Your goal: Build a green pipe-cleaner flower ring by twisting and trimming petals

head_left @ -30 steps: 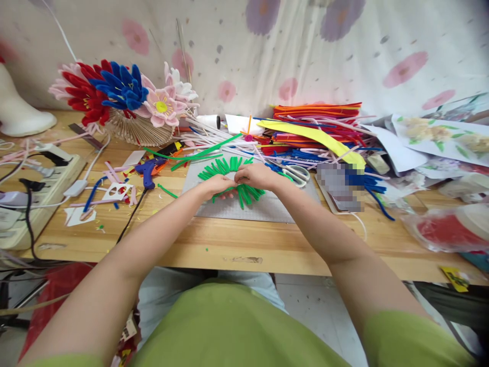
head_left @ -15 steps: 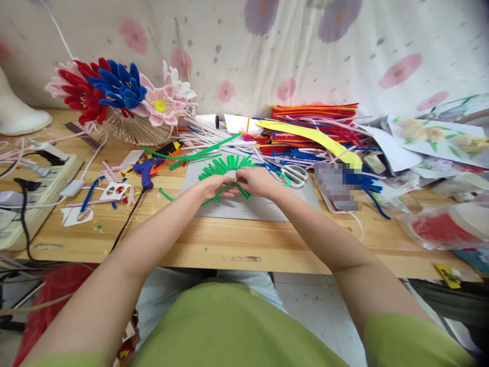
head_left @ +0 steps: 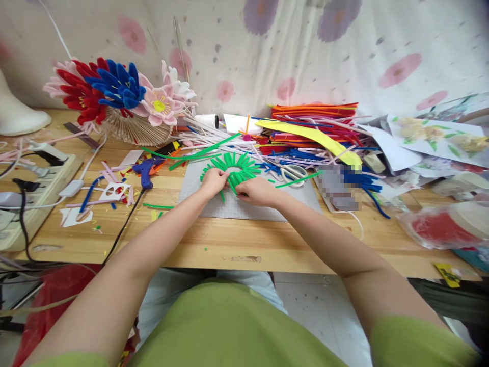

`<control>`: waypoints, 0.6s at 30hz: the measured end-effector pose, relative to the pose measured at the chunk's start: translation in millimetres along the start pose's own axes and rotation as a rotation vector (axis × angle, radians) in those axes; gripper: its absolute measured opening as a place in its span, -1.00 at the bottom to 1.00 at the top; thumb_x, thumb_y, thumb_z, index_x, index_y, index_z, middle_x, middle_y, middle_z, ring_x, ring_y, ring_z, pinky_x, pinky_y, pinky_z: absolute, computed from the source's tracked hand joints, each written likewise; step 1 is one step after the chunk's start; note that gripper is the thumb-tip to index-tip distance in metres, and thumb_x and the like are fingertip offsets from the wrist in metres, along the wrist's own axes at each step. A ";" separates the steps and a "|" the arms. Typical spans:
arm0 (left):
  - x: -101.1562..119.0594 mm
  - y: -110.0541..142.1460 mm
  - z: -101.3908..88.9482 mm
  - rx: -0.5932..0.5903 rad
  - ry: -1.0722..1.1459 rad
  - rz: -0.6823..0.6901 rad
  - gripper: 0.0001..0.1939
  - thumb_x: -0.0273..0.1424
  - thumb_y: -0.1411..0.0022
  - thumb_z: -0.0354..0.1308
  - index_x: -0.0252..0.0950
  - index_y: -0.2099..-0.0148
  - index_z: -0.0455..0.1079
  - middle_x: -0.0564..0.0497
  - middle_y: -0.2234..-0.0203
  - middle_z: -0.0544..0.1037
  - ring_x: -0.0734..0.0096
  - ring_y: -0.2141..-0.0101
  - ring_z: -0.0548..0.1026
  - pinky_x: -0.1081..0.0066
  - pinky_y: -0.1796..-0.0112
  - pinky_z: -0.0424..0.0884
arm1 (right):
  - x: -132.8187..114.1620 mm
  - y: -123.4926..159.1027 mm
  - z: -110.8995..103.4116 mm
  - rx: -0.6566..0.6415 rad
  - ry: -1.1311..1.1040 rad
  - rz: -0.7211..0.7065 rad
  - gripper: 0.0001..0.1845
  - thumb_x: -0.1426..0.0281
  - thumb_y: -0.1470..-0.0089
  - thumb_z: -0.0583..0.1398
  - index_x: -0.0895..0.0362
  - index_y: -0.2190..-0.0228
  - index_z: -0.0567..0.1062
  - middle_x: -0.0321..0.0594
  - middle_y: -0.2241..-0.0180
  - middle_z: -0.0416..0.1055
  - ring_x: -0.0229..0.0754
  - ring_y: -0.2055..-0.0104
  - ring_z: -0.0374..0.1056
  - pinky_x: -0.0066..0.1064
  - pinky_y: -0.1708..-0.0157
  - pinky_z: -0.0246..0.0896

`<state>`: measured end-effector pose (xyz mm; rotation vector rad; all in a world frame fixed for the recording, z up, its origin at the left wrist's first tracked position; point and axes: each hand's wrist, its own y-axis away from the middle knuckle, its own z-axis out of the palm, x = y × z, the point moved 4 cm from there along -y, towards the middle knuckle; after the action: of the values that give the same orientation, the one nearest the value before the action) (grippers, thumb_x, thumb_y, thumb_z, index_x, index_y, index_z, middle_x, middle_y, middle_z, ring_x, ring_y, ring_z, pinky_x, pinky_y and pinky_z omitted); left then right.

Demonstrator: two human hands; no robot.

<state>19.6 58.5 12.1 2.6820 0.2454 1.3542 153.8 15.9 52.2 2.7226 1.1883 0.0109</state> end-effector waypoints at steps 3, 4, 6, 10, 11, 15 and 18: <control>4.5 4.2 -4.8 0.098 -0.217 0.090 -0.80 -0.33 -0.18 0.07 -0.31 0.41 0.43 -0.02 0.53 0.56 0.37 0.42 0.51 0.40 0.27 0.36 | -3.1 2.5 6.1 -0.015 0.035 0.000 -0.73 0.42 -0.12 -0.01 0.14 0.34 0.49 -0.16 0.33 0.49 -0.25 0.36 0.30 -0.43 0.46 -0.14; 4.9 5.0 -5.4 0.099 -0.245 0.094 -0.81 -0.34 -0.19 0.06 -0.31 0.39 0.43 -0.03 0.52 0.56 0.38 0.41 0.51 0.40 0.27 0.36 | -4.0 3.2 7.3 -0.013 0.039 -0.007 -0.71 0.42 -0.13 -0.03 0.14 0.32 0.49 -0.15 0.31 0.49 -0.24 0.36 0.30 -0.43 0.46 -0.15; 4.1 4.9 -4.9 0.026 -0.236 0.068 -0.78 -0.33 -0.22 0.02 -0.31 0.36 0.43 -0.01 0.52 0.55 0.41 0.45 0.50 0.42 0.30 0.36 | -4.8 4.1 8.6 -0.005 0.040 -0.024 -0.70 0.41 -0.15 -0.04 0.14 0.29 0.48 -0.14 0.28 0.49 -0.24 0.35 0.31 -0.43 0.46 -0.15; 14.1 9.3 -14.8 0.049 -0.240 0.232 -0.82 -0.35 -0.20 0.05 -0.30 0.24 0.43 -0.03 0.36 0.55 0.37 0.31 0.49 0.40 0.22 0.35 | -0.6 2.9 9.7 0.006 0.038 -0.020 -0.73 0.37 -0.15 0.00 0.11 0.28 0.49 -0.16 0.30 0.49 -0.22 0.30 0.34 -0.44 0.45 -0.13; 19.2 14.2 -20.4 0.133 -0.263 0.330 -0.82 -0.37 -0.17 0.07 -0.29 0.19 0.43 -0.06 0.28 0.53 0.34 0.23 0.47 0.38 0.18 0.34 | 1.5 2.0 10.2 0.009 0.037 -0.002 -0.73 0.36 -0.15 0.00 0.11 0.28 0.49 -0.17 0.30 0.50 -0.22 0.30 0.34 -0.44 0.45 -0.12; 24.2 42.8 -23.8 0.166 -0.344 0.589 -0.81 -0.43 -0.16 0.06 -0.29 0.17 0.41 -0.04 0.29 0.47 0.37 0.28 0.44 0.39 0.24 0.34 | 7.7 -0.8 11.8 0.009 0.002 0.067 -0.73 0.32 -0.15 0.03 0.10 0.25 0.50 -0.17 0.30 0.50 -0.21 0.29 0.36 -0.44 0.42 -0.07; 10.2 59.9 -8.2 -0.034 -0.458 0.660 -0.85 -0.41 -0.14 0.10 -0.27 0.23 0.44 -0.02 0.35 0.47 0.37 0.33 0.44 0.40 0.30 0.34 | 5.8 -1.1 9.4 -0.002 -0.067 0.045 -0.71 0.27 -0.13 0.06 0.10 0.18 0.45 -0.18 0.28 0.50 -0.21 0.30 0.36 -0.47 0.41 -0.04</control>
<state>24.1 2.3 36.1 3.0632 -0.7550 0.7681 157.7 19.4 42.4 2.7246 1.1078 -0.0730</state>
